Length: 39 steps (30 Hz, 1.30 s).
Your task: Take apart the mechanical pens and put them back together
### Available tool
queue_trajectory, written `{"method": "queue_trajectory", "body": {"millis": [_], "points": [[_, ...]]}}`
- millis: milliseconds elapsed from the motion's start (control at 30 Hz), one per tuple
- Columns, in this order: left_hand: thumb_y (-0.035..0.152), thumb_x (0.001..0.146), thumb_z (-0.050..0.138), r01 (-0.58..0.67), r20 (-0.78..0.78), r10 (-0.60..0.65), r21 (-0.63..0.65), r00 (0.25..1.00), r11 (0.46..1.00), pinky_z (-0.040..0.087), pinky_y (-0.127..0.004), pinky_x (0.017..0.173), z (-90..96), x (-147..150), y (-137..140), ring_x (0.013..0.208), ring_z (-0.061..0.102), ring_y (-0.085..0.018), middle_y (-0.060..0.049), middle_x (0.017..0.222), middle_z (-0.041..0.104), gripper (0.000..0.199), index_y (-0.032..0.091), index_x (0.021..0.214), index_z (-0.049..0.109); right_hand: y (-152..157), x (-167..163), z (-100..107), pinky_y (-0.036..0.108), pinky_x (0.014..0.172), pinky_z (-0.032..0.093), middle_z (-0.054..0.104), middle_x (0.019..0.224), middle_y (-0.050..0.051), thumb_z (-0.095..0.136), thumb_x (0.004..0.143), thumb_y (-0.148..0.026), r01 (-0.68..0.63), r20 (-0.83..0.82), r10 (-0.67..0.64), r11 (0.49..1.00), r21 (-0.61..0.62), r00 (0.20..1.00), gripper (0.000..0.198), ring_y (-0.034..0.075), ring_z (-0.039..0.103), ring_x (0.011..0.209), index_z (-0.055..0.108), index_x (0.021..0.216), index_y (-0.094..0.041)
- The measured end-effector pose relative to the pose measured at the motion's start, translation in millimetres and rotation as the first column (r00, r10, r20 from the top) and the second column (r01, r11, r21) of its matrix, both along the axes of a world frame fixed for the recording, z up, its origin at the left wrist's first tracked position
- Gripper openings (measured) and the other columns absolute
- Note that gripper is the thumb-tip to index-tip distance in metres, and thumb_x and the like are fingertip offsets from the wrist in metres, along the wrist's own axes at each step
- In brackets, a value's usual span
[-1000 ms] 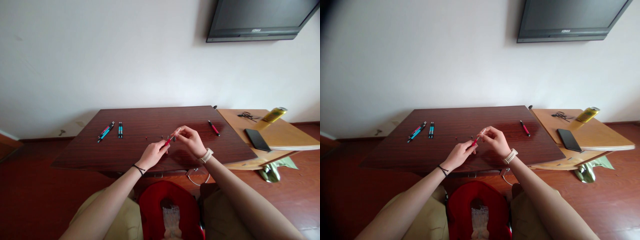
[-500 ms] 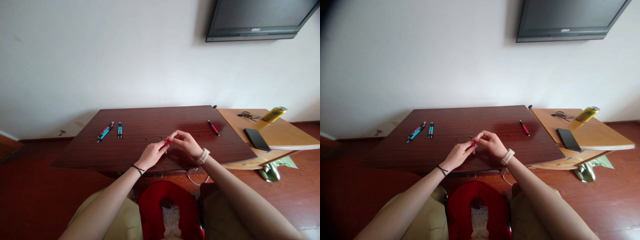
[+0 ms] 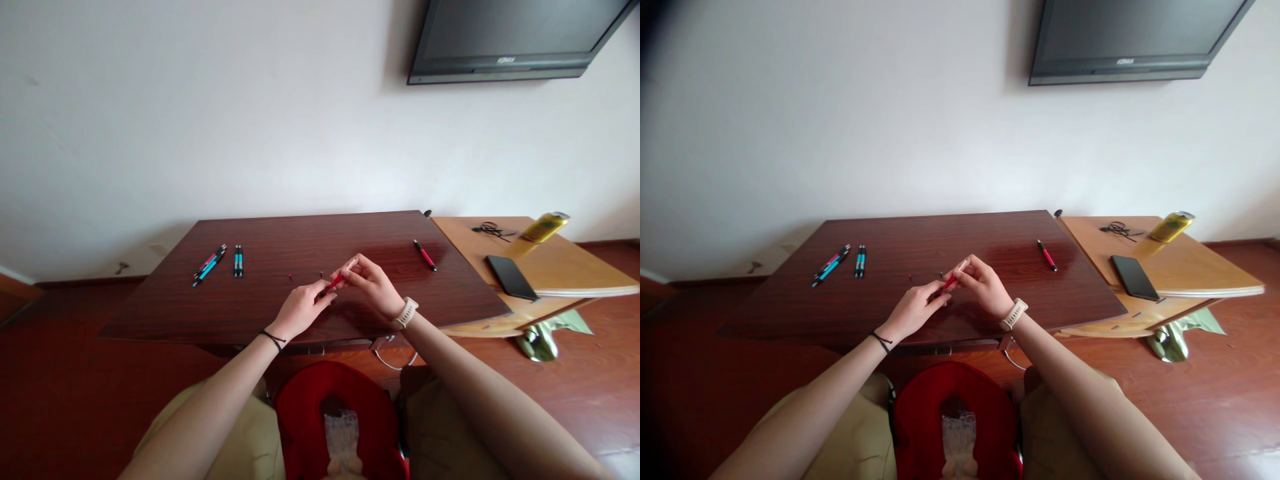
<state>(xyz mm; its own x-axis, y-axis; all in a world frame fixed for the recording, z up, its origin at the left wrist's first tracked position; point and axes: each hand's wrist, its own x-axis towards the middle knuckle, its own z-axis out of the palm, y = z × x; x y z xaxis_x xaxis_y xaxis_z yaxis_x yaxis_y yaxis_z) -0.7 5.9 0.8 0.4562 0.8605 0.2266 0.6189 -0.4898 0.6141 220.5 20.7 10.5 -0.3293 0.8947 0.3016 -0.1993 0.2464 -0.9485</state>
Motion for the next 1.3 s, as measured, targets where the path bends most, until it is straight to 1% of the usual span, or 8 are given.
{"method": "queue_trajectory", "body": {"millis": [167,333,567,700,833,1033,1200,1300], "points": [[0.032,0.102,0.065,-0.005,-0.002,0.005,0.000,1.000,1.000,0.052,-0.028,0.081,-2.6,-3,5,0.096,0.078,-0.024,-0.003,0.106,0.082,0.014,0.027,0.112,0.074,3,8,3,0.034,0.084,0.059,0.080,0.106,0.008,0.072,0.099,-0.055,0.106,0.020,-0.107,0.994,0.030,0.994,0.035,0.018,0.072,0.087,0.061,0.096,-0.023],[0.030,0.100,0.067,0.002,0.016,-0.002,-0.026,1.000,1.000,0.053,-0.027,0.078,-6.2,-4,7,0.090,0.077,-0.021,-0.003,0.099,0.081,0.012,0.026,0.109,0.074,3,12,1,0.033,0.081,0.058,0.079,0.103,0.008,0.071,0.099,-0.054,0.148,0.085,-0.154,0.986,0.079,0.984,0.033,0.019,0.072,0.085,0.062,0.096,-0.022],[0.027,0.099,0.069,0.003,0.031,-0.003,0.011,1.000,1.000,0.051,-0.027,0.076,-10.0,0,5,0.082,0.071,-0.019,-0.003,0.096,0.077,0.010,0.024,0.107,0.074,-2,9,-3,0.032,0.078,0.056,0.078,0.093,0.004,0.068,0.102,-0.046,0.184,0.264,-0.230,0.965,0.187,0.937,0.023,0.020,0.072,0.082,0.069,0.101,-0.023],[0.029,0.098,0.071,0.019,0.052,-0.020,0.035,0.998,0.999,0.051,-0.028,0.076,-12.0,3,5,0.081,0.068,-0.019,-0.002,0.095,0.074,0.010,0.024,0.107,0.074,-5,5,0,0.031,0.077,0.055,0.078,0.091,0.002,0.067,0.102,-0.043,0.166,0.308,-0.235,0.958,0.234,0.922,0.019,0.019,0.072,0.082,0.070,0.102,-0.024],[0.030,0.100,0.070,0.013,0.060,-0.016,0.056,0.998,0.998,0.052,-0.029,0.079,-12.5,6,6,0.087,0.070,-0.021,-0.004,0.100,0.075,0.010,0.023,0.106,0.074,-6,0,1,0.029,0.075,0.054,0.078,0.090,0.001,0.067,0.102,-0.039,0.146,0.321,-0.228,0.955,0.260,0.919,0.015,0.019,0.073,0.081,0.069,0.100,-0.024],[0.026,0.102,0.067,0.008,0.023,-0.011,0.098,1.000,0.995,0.052,-0.031,0.084,-14.1,7,9,0.093,0.071,-0.023,-0.006,0.102,0.075,0.008,0.021,0.105,0.073,-6,-5,0,0.030,0.078,0.055,0.079,0.092,0.001,0.066,0.103,-0.038,0.113,0.320,-0.196,0.959,0.260,0.927,0.015,0.019,0.074,0.083,0.069,0.100,-0.024],[0.028,0.103,0.065,-0.006,-0.002,0.006,0.107,1.000,0.994,0.051,-0.031,0.083,-14.6,9,9,0.092,0.071,-0.024,-0.006,0.100,0.075,0.010,0.022,0.101,0.073,-7,-4,-1,0.030,0.076,0.055,0.079,0.091,0.002,0.066,0.103,-0.043,0.128,0.313,-0.203,0.961,0.244,0.928,0.019,0.019,0.073,0.082,0.070,0.101,-0.024],[0.028,0.103,0.066,-0.011,-0.004,0.011,0.096,1.000,0.995,0.051,-0.031,0.080,-14.1,10,9,0.091,0.072,-0.024,-0.006,0.100,0.076,0.010,0.022,0.104,0.073,-8,-4,-3,0.030,0.076,0.055,0.078,0.092,0.002,0.064,0.104,-0.045,0.116,0.310,-0.185,0.967,0.227,0.933,0.021,0.019,0.072,0.082,0.069,0.103,-0.025]]}}
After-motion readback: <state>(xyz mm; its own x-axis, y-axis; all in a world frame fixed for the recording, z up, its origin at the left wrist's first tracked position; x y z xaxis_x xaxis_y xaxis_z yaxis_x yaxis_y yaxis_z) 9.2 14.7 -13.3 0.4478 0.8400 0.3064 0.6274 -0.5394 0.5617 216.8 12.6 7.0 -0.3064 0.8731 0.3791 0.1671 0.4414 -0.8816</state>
